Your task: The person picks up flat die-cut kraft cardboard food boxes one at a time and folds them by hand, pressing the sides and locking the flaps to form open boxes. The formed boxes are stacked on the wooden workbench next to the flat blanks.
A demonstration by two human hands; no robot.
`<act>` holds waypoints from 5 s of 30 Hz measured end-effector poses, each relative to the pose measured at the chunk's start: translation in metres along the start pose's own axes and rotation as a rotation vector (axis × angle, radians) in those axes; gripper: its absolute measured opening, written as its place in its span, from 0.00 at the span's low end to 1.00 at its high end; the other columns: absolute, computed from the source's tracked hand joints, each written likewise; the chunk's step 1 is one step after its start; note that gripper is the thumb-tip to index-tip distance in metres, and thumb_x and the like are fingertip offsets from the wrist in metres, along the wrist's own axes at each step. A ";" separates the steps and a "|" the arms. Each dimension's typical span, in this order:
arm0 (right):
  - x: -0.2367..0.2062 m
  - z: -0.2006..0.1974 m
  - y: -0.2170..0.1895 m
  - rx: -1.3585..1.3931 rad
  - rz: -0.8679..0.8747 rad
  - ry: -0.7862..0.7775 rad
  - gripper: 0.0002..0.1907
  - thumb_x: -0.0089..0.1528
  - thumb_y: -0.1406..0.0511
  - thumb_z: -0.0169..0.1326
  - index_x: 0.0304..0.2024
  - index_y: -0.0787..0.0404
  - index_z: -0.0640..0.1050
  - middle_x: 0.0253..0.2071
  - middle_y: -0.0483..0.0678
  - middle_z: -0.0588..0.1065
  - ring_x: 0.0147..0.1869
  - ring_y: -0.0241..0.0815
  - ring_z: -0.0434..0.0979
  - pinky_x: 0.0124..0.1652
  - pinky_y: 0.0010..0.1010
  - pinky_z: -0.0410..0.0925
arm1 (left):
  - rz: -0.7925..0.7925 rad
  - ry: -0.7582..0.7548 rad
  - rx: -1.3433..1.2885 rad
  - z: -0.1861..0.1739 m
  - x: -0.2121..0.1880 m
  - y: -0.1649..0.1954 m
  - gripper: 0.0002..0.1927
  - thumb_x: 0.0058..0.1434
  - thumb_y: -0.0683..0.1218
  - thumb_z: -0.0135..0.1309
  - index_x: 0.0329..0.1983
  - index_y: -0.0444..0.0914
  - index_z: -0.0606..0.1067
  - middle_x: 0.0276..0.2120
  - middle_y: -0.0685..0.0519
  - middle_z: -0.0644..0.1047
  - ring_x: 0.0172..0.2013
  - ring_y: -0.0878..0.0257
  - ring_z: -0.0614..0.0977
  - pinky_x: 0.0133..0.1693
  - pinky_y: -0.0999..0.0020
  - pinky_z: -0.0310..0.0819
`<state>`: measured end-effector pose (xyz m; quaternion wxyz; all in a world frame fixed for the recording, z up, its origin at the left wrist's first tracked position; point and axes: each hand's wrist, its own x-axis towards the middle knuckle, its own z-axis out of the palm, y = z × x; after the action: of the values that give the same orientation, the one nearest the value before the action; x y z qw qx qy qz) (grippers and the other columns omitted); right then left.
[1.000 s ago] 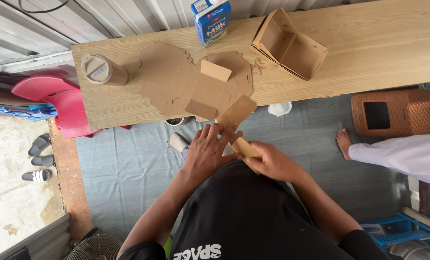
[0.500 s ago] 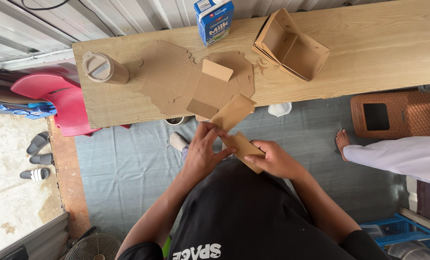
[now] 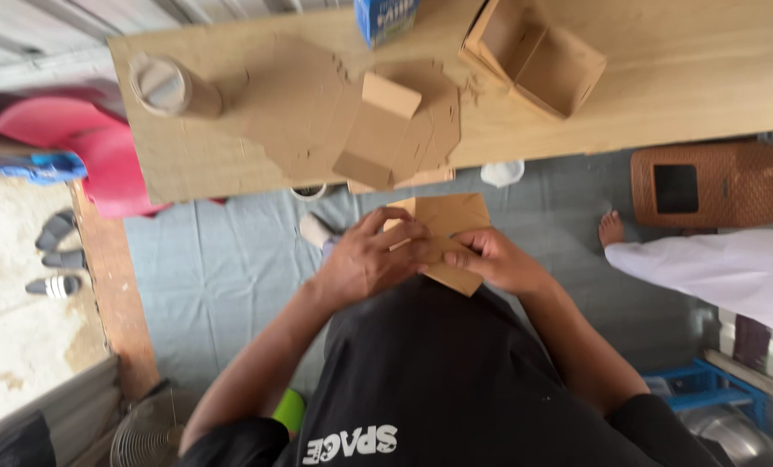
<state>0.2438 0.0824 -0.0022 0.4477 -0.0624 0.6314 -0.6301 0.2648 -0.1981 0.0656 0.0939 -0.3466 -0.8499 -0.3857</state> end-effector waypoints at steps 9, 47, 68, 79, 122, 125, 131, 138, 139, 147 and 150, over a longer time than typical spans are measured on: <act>-0.004 0.015 -0.008 0.074 0.045 0.013 0.15 0.66 0.61 0.55 0.44 0.67 0.81 0.36 0.40 0.80 0.39 0.26 0.75 0.39 0.21 0.69 | 0.084 -0.169 -0.080 -0.018 -0.003 -0.008 0.18 0.53 0.46 0.68 0.46 0.41 0.78 0.49 0.55 0.73 0.58 0.54 0.76 0.56 0.58 0.77; -0.005 0.011 -0.001 -0.003 0.070 -0.141 0.17 0.68 0.60 0.54 0.51 0.67 0.80 0.34 0.38 0.76 0.36 0.25 0.68 0.35 0.21 0.63 | -0.419 -0.212 -0.825 0.017 -0.022 -0.008 0.30 0.62 0.48 0.65 0.65 0.46 0.67 0.75 0.44 0.51 0.76 0.45 0.53 0.72 0.48 0.54; 0.006 0.022 -0.019 0.479 -0.225 0.033 0.40 0.67 0.50 0.52 0.72 0.67 0.58 0.69 0.50 0.66 0.73 0.42 0.65 0.66 0.37 0.62 | -0.216 0.258 -0.116 0.062 -0.005 -0.001 0.71 0.42 0.62 0.77 0.79 0.43 0.43 0.71 0.39 0.58 0.70 0.40 0.66 0.69 0.49 0.63; 0.027 0.021 -0.030 -0.194 -0.261 0.424 0.22 0.64 0.66 0.59 0.55 0.63 0.64 0.51 0.51 0.70 0.50 0.37 0.74 0.49 0.31 0.71 | -0.454 0.132 -1.802 0.039 0.011 -0.013 0.68 0.50 0.68 0.65 0.81 0.39 0.38 0.70 0.42 0.61 0.70 0.46 0.66 0.69 0.50 0.59; 0.152 0.069 -0.074 -0.083 -0.558 0.332 0.21 0.66 0.79 0.49 0.59 0.62 0.62 0.53 0.50 0.70 0.57 0.39 0.73 0.56 0.29 0.71 | -0.667 0.547 -1.764 -0.035 -0.066 -0.049 0.53 0.61 0.53 0.61 0.82 0.39 0.44 0.74 0.47 0.59 0.73 0.55 0.63 0.69 0.58 0.60; 0.156 0.078 -0.102 -0.213 -0.478 0.399 0.21 0.67 0.77 0.52 0.59 0.63 0.62 0.52 0.52 0.68 0.53 0.40 0.73 0.51 0.33 0.70 | -0.725 0.510 -1.542 -0.050 -0.069 -0.059 0.48 0.63 0.49 0.56 0.81 0.41 0.44 0.72 0.47 0.60 0.71 0.55 0.63 0.67 0.57 0.60; 0.146 0.133 -0.163 -1.238 -0.946 0.451 0.41 0.51 0.56 0.66 0.61 0.64 0.66 0.56 0.63 0.68 0.58 0.64 0.70 0.59 0.48 0.59 | -0.931 0.499 -1.429 -0.089 -0.070 -0.094 0.41 0.64 0.47 0.44 0.79 0.49 0.44 0.67 0.47 0.63 0.58 0.49 0.74 0.48 0.48 0.79; 0.191 0.165 -0.178 -1.057 -0.516 0.062 0.09 0.63 0.64 0.62 0.35 0.66 0.79 0.34 0.48 0.75 0.42 0.43 0.75 0.44 0.35 0.68 | -0.847 0.358 -1.535 -0.127 -0.109 -0.157 0.32 0.73 0.55 0.26 0.76 0.35 0.57 0.63 0.32 0.72 0.53 0.42 0.83 0.47 0.51 0.83; 0.195 0.165 -0.177 -0.950 -0.437 0.072 0.09 0.64 0.65 0.61 0.37 0.67 0.78 0.33 0.48 0.75 0.40 0.40 0.73 0.41 0.33 0.67 | -0.848 0.372 -1.547 -0.133 -0.116 -0.164 0.35 0.75 0.55 0.25 0.74 0.28 0.63 0.62 0.26 0.74 0.52 0.40 0.84 0.46 0.51 0.84; 0.239 0.208 -0.165 -0.416 -0.098 0.082 0.12 0.63 0.66 0.56 0.47 0.67 0.77 0.36 0.38 0.76 0.40 0.25 0.72 0.37 0.22 0.68 | -0.627 0.344 -0.761 -0.206 -0.145 -0.176 0.34 0.70 0.52 0.37 0.78 0.38 0.53 0.75 0.38 0.55 0.72 0.41 0.59 0.63 0.45 0.62; 0.249 0.227 -0.171 -0.363 -0.082 0.042 0.08 0.65 0.67 0.55 0.43 0.68 0.77 0.32 0.40 0.73 0.36 0.26 0.68 0.36 0.21 0.65 | -0.403 0.328 -0.442 -0.229 -0.149 -0.174 0.32 0.69 0.52 0.48 0.74 0.36 0.59 0.75 0.38 0.56 0.75 0.40 0.55 0.71 0.46 0.52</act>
<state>0.1599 -0.2793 0.0661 0.3895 -0.1548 0.7410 -0.5247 0.2353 -0.5207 0.0564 0.0737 -0.1170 -0.7709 -0.6218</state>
